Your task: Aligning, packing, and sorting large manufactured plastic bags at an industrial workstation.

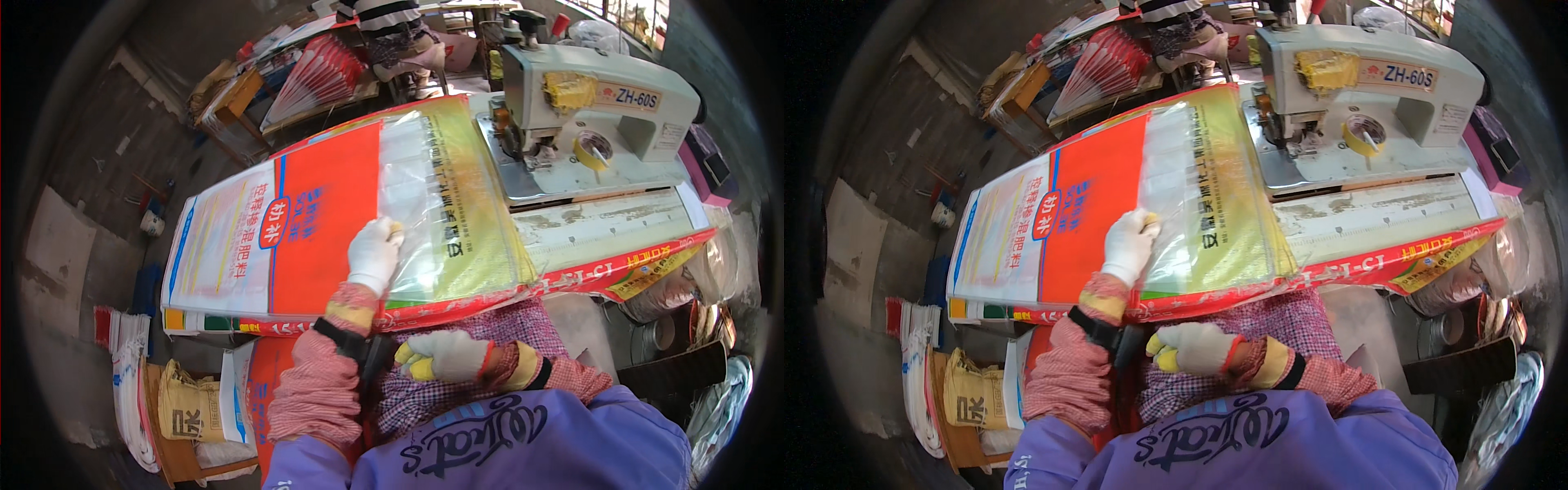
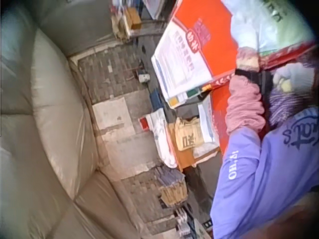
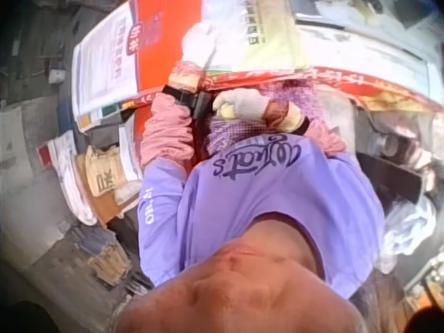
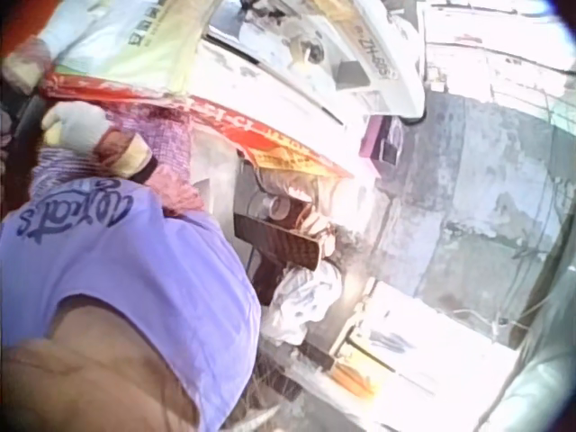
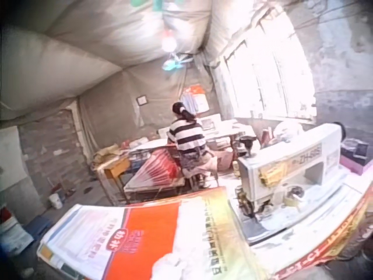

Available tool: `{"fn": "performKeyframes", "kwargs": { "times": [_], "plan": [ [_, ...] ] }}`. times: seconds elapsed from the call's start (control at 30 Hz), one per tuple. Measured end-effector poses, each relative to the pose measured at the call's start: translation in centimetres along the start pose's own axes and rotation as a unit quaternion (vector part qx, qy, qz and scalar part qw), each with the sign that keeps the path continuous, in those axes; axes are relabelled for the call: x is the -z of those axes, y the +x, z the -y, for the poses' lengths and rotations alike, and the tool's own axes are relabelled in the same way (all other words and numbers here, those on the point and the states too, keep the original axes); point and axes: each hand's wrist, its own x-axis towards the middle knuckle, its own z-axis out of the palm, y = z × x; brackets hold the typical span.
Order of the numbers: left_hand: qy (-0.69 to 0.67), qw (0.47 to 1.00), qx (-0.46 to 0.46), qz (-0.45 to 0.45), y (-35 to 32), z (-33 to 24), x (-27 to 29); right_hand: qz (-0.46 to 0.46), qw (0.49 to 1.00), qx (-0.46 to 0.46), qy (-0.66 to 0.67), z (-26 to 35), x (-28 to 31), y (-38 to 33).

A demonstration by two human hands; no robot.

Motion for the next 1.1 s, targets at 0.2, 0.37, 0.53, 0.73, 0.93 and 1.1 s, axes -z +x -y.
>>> {"fn": "performKeyframes", "kwargs": {
  "times": [0.2, 0.37, 0.53, 0.73, 0.93, 1.1],
  "plan": [
    [-0.070, 0.996, -0.024, 0.048, -6.4, 0.4, 4.5, -0.168, 0.906, -0.047, 0.385, 1.1, 4.4, -0.6],
    [0.000, 0.984, -0.169, 0.061, -11.3, -2.1, 8.3, -0.230, 0.837, -0.120, 0.483, 1.2, 4.9, 2.1],
    [0.015, 0.932, -0.301, 0.203, -12.8, -2.6, 10.8, -0.258, 0.890, -0.102, 0.362, 0.7, 3.7, 3.2],
    [-0.190, 0.977, 0.055, 0.078, -10.5, -1.8, 10.1, -0.277, 0.928, -0.025, 0.250, 3.4, 2.7, 3.7],
    [-0.274, 0.955, 0.101, 0.050, -7.8, -1.5, 9.9, -0.251, 0.959, -0.074, 0.112, 4.1, 4.1, 3.6],
    [-0.527, 0.829, 0.067, -0.178, -7.6, 2.5, 17.6, -0.308, 0.830, -0.208, -0.416, 4.5, 8.8, 1.8]
  ]
}}
